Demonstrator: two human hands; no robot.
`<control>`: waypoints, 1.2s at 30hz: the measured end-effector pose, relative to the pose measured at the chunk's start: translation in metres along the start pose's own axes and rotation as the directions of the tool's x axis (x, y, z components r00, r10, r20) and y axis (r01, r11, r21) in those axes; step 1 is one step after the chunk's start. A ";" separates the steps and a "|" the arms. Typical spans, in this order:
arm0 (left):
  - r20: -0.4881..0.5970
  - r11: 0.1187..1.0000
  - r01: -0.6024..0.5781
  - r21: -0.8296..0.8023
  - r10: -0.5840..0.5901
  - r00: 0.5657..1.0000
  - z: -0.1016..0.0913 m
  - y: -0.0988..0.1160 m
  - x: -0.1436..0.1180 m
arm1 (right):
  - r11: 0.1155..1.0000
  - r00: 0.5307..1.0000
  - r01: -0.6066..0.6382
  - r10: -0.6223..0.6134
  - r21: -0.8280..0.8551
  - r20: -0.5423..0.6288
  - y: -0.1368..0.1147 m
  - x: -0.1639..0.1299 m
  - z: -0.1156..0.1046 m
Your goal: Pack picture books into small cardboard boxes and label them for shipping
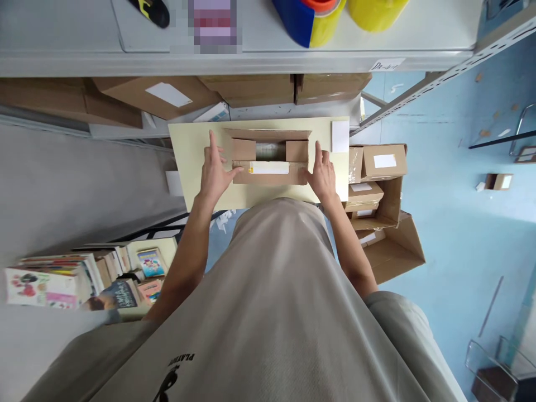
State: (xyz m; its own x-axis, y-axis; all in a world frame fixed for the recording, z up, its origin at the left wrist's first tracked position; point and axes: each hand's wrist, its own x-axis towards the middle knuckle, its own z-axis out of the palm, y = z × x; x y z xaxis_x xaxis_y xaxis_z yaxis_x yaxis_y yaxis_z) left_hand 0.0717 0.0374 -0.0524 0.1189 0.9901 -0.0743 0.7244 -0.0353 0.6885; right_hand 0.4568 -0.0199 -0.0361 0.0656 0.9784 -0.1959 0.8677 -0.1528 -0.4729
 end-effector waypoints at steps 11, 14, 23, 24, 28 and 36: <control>0.086 0.992 -0.094 0.078 0.087 0.992 -0.008 -0.001 0.010 | 0.994 0.995 0.104 -0.104 0.011 -0.009 -0.001 -0.003 -0.005; 0.113 0.996 -0.055 0.073 0.046 0.993 -0.002 0.000 0.003 | 0.996 0.996 0.088 -0.089 0.029 0.026 0.001 -0.007 0.001; -0.081 0.943 0.235 -0.235 -0.260 0.962 0.024 0.002 0.007 | 0.869 0.992 -0.107 0.127 0.483 -0.008 0.002 -0.006 0.023; -0.084 0.933 0.250 -0.259 -0.279 0.956 0.026 0.004 0.007 | 0.858 0.988 -0.126 0.153 0.498 -0.013 0.002 -0.006 0.022; -0.095 0.925 0.218 -0.312 -0.259 0.961 0.030 0.019 0.006 | 0.850 0.973 -0.156 0.219 0.503 -0.068 0.008 -0.003 0.006; -0.050 0.916 0.288 -0.280 -0.314 0.948 0.047 0.041 0.007 | 0.903 0.980 -0.164 0.195 0.397 -0.039 0.032 0.011 -0.007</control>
State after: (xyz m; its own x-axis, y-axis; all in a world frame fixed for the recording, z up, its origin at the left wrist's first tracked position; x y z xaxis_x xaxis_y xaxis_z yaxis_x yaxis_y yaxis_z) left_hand 0.1345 0.0367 -0.0588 -0.1489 0.9567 -0.2502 0.5073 0.2911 0.8111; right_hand 0.4885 -0.0130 -0.0469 0.2531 0.9345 -0.2505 0.5771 -0.3536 -0.7362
